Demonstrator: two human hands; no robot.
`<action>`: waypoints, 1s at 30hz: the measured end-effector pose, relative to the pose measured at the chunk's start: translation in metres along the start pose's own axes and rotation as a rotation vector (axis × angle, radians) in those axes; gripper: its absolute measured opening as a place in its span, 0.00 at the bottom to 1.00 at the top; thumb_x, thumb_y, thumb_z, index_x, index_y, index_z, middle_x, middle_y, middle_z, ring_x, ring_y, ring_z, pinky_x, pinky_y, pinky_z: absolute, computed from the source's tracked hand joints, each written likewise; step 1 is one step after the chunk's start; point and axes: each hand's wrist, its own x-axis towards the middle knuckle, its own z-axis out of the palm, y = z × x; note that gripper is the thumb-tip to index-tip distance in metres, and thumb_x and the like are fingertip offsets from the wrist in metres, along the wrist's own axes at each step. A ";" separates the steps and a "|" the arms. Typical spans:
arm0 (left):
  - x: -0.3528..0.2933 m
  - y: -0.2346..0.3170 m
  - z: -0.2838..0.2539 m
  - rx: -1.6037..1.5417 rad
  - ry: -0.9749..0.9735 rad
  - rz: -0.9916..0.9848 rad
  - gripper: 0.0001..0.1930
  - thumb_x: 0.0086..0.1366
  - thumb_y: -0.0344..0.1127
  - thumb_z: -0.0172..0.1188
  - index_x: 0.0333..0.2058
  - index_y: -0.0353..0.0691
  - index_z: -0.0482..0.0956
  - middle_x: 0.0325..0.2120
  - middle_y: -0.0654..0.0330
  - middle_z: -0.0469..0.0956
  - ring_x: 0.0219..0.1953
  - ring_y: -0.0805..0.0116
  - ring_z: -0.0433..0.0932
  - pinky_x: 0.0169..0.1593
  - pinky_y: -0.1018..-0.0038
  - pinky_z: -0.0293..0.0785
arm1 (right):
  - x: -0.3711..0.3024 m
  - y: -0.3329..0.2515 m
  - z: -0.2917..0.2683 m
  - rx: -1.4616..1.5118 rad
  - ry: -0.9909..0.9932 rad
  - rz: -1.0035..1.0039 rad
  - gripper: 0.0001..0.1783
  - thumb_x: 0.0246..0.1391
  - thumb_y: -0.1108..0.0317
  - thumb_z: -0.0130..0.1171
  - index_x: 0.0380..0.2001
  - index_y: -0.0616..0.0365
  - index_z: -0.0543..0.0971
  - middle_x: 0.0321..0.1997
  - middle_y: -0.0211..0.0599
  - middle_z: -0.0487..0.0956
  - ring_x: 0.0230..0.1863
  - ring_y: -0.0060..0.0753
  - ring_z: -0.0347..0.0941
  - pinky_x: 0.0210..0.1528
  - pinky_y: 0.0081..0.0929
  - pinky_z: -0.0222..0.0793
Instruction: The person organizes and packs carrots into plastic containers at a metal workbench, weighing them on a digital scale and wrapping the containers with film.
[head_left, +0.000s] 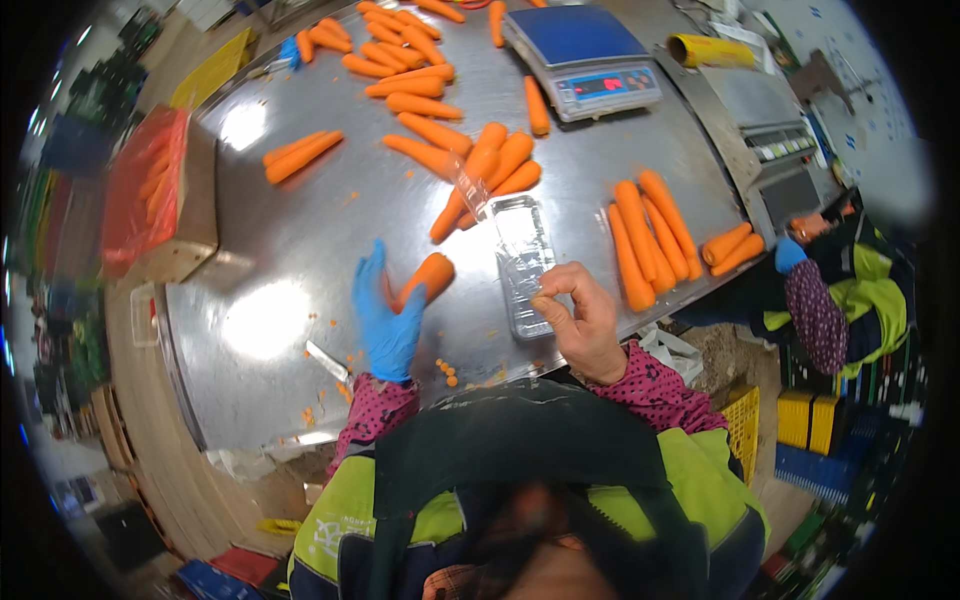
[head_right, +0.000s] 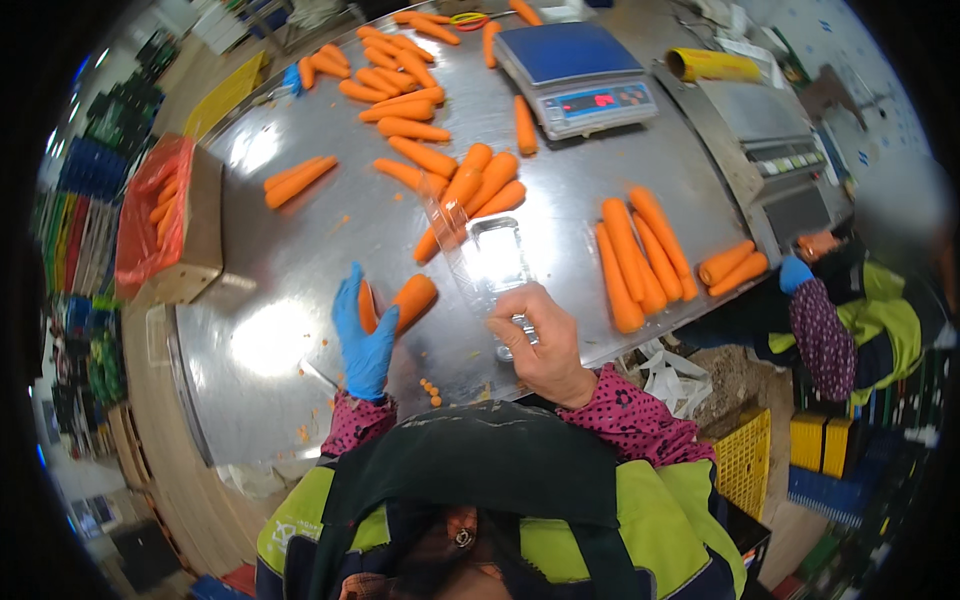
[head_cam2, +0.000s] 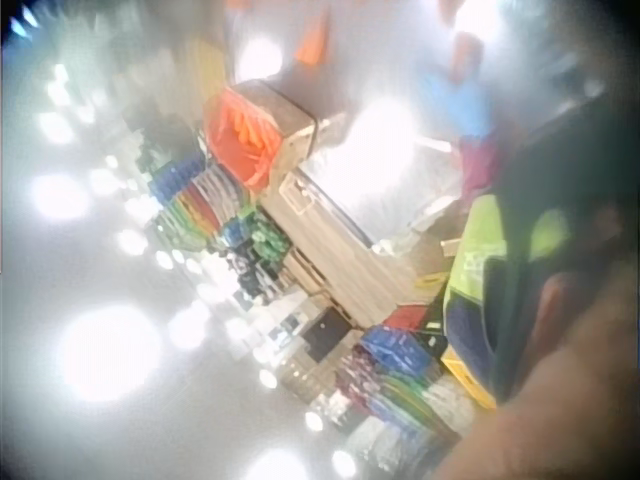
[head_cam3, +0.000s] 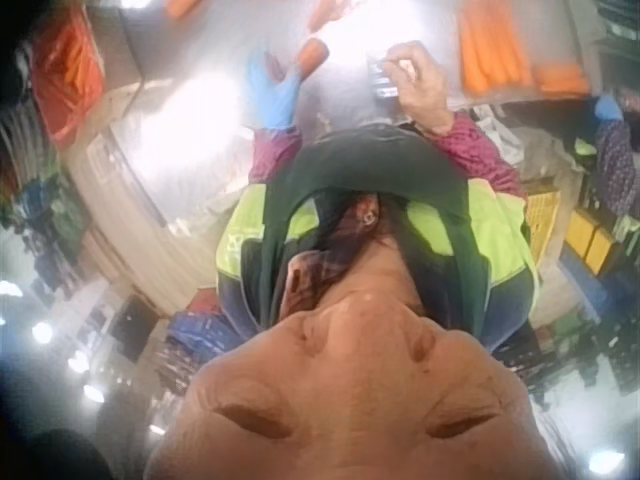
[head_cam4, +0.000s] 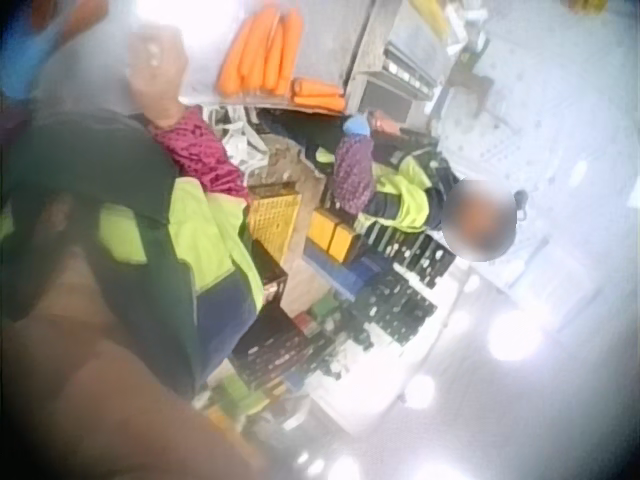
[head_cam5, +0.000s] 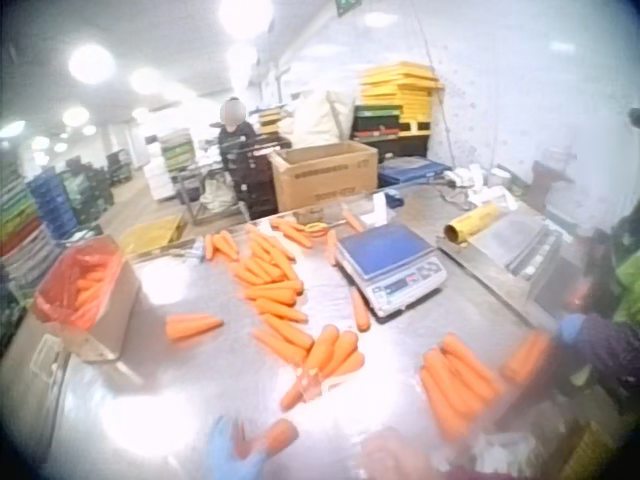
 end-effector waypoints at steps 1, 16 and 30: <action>0.002 0.000 0.000 -0.203 -0.070 -0.109 0.38 0.63 0.40 0.65 0.68 0.37 0.61 0.64 0.48 0.66 0.65 0.50 0.64 0.69 0.61 0.58 | 0.007 -0.006 0.017 0.006 -0.025 -0.105 0.06 0.54 0.78 0.63 0.34 0.61 0.77 0.33 0.39 0.76 0.35 0.41 0.74 0.39 0.30 0.71; -0.037 -0.087 -0.158 -0.965 0.345 -0.565 0.35 0.62 0.28 0.53 0.69 0.42 0.58 0.57 0.47 0.71 0.47 0.57 0.80 0.47 0.66 0.81 | 0.033 0.025 0.154 -0.396 -0.779 -0.455 0.41 0.41 0.67 0.72 0.61 0.56 0.68 0.63 0.47 0.69 0.66 0.55 0.63 0.65 0.50 0.61; -0.052 -0.112 -0.113 -0.923 0.103 -0.710 0.40 0.67 0.33 0.58 0.73 0.43 0.47 0.54 0.51 0.73 0.40 0.63 0.80 0.40 0.69 0.81 | 0.027 0.036 0.165 -0.148 -0.625 0.368 0.28 0.60 0.61 0.59 0.59 0.66 0.72 0.44 0.43 0.81 0.43 0.38 0.77 0.48 0.31 0.71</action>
